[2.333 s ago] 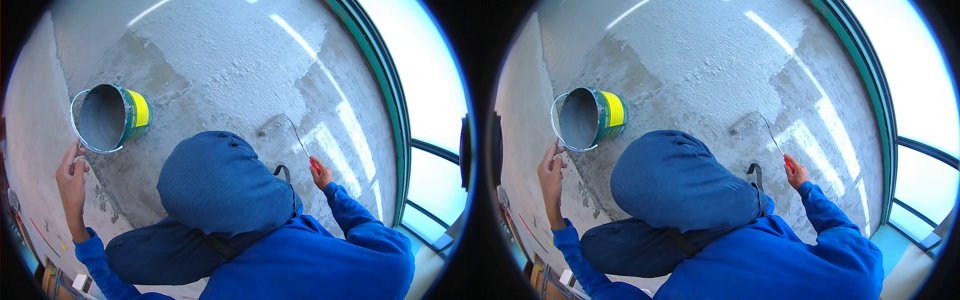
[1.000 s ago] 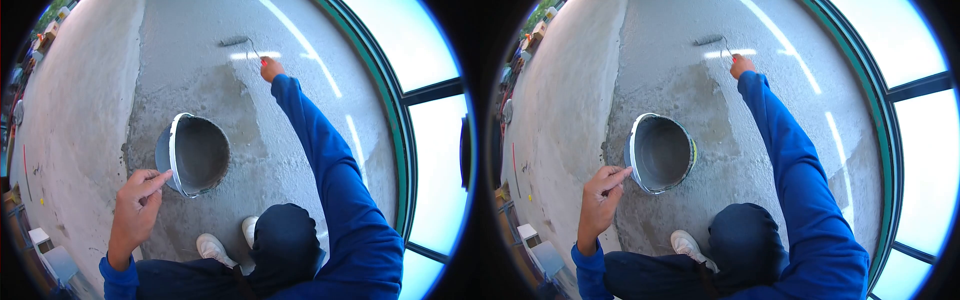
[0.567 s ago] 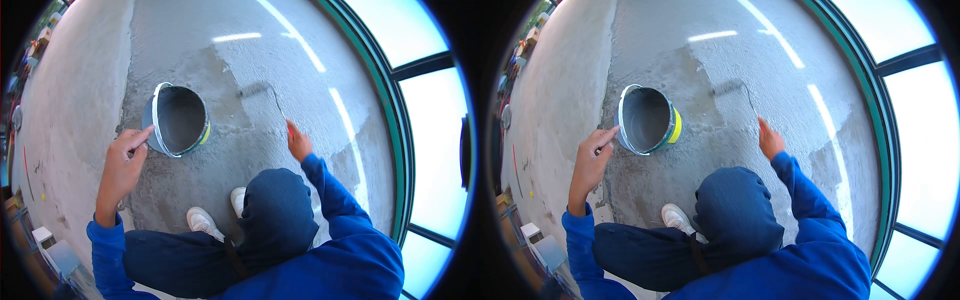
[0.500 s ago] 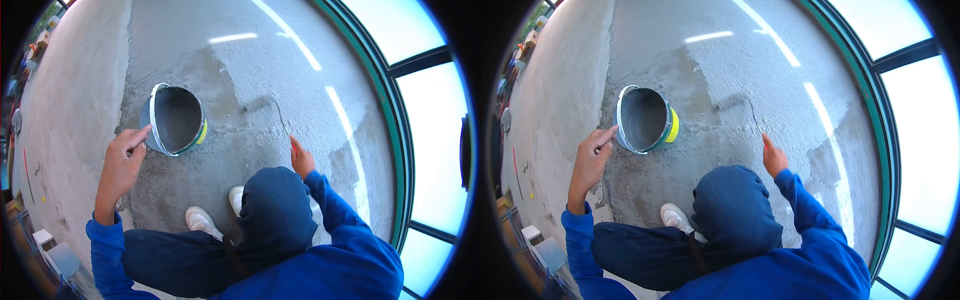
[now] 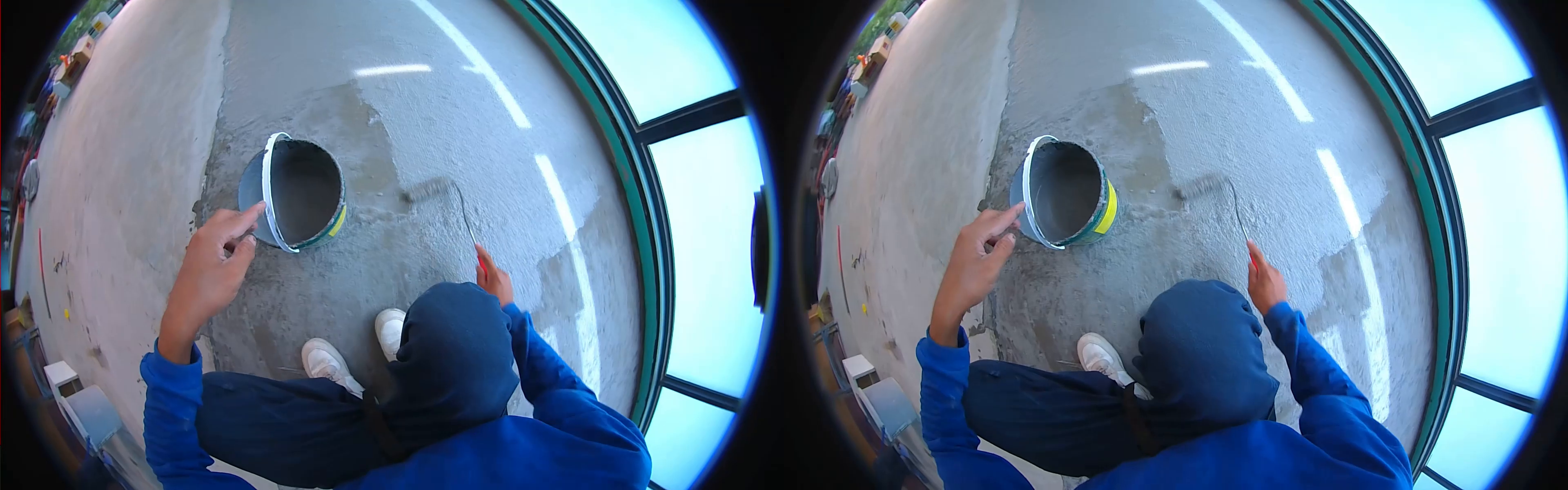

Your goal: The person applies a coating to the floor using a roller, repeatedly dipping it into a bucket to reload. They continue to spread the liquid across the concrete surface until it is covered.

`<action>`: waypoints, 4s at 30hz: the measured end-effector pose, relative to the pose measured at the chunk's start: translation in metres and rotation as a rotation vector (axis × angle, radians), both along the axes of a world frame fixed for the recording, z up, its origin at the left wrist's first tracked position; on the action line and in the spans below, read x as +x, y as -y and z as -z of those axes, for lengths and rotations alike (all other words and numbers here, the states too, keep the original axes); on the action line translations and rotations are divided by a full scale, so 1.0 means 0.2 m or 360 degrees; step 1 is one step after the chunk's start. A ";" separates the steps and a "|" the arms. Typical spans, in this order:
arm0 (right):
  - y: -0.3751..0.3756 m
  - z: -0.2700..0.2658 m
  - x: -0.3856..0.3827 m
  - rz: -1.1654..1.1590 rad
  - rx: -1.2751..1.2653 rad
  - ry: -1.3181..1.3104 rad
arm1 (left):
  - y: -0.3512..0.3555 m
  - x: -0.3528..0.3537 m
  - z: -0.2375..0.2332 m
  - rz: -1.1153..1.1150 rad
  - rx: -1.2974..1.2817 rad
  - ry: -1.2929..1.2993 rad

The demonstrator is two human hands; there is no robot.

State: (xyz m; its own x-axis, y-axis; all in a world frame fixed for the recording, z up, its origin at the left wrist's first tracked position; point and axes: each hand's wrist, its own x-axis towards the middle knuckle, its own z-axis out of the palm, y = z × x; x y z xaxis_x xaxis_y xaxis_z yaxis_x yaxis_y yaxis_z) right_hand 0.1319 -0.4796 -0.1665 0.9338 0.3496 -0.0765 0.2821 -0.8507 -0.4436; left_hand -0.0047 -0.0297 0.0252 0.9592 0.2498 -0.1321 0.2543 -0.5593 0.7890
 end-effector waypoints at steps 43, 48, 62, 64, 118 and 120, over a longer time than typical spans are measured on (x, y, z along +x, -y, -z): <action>0.15 -0.15 -0.15 -0.0020 -0.0428 -0.0040 | 0.03 0.05 -0.01 0.0031 -0.0125 0.0027; 0.32 -0.27 -0.29 0.0153 -0.0173 -0.0070 | 0.05 0.05 -0.03 0.0012 -0.0101 -0.0029; -0.65 0.06 1.11 0.0003 -0.0183 0.0242 | 0.01 0.10 0.00 0.0011 -0.0212 0.0001; -0.84 0.10 1.36 -0.0025 -0.0164 0.0291 | 0.01 0.11 0.00 0.0000 -0.0242 -0.0009; -0.65 0.03 0.89 -0.0061 -0.0038 0.0252 | 0.09 0.12 -0.05 0.0040 -0.0088 0.0066; -0.87 0.07 1.17 -0.0139 -0.0054 0.0314 | 0.06 0.13 -0.03 0.0052 -0.0078 0.0162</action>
